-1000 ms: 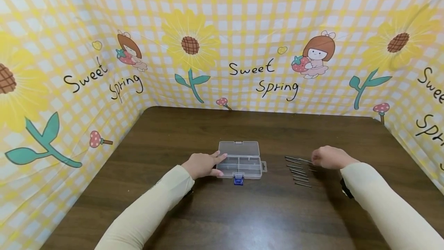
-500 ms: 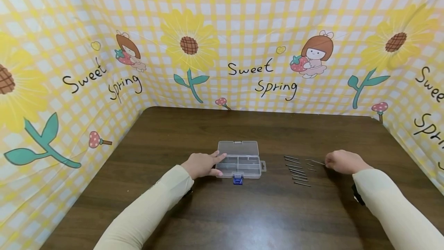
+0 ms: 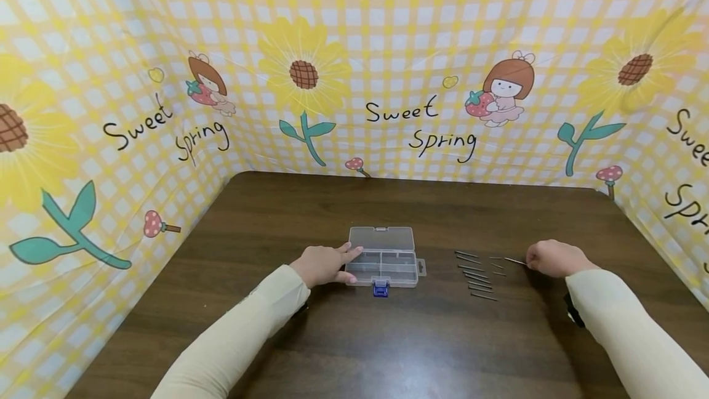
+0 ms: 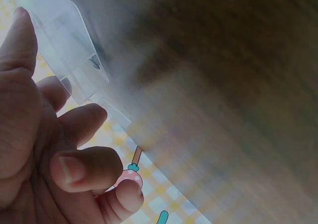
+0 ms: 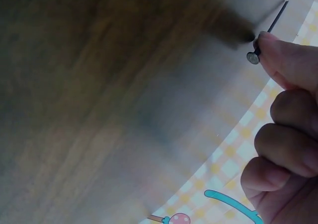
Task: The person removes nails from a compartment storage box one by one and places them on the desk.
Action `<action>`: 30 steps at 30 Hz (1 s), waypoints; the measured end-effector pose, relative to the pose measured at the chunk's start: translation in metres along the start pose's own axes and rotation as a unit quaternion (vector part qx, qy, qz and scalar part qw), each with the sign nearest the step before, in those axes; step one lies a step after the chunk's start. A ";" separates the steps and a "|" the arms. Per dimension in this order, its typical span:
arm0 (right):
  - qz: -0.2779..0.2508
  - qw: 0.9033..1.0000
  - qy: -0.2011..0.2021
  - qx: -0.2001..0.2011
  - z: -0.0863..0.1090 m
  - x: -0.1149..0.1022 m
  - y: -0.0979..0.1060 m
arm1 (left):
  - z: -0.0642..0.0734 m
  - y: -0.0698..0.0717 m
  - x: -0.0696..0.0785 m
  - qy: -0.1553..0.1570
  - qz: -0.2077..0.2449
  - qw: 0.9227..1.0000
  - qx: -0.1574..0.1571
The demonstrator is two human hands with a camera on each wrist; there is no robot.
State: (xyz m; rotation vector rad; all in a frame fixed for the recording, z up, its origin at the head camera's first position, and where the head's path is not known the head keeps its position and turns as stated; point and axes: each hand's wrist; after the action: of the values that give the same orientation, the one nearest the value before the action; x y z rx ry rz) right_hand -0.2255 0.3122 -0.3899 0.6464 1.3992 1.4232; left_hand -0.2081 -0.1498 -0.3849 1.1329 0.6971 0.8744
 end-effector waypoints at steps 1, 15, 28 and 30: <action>0.001 1.000 0.001 0.001 0.000 0.000 0.000 | 0.000 0.000 0.000 0.000 0.001 1.000 0.000; 0.027 1.000 -0.006 0.001 -0.004 -0.001 0.002 | -0.001 0.000 0.000 0.004 -0.001 1.000 0.006; 0.041 0.999 -0.016 0.008 -0.002 -0.007 0.001 | -0.001 -0.002 -0.001 0.003 0.001 1.000 0.010; 0.039 0.999 -0.012 0.008 -0.002 -0.007 0.001 | -0.001 -0.002 -0.001 0.003 0.001 1.000 0.009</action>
State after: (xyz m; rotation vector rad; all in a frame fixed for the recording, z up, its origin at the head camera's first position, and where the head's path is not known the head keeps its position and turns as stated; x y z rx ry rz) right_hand -0.2252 0.3054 -0.3877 0.7345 1.3804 1.4618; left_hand -0.2088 -0.1502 -0.3873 1.1476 0.7116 0.8744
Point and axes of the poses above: each hand's wrist, its own z-axis away from the middle knuckle, its own y-axis out of the back of the hand, x = y × z, and after that the axes turned 4 degrees about -z, right-handed
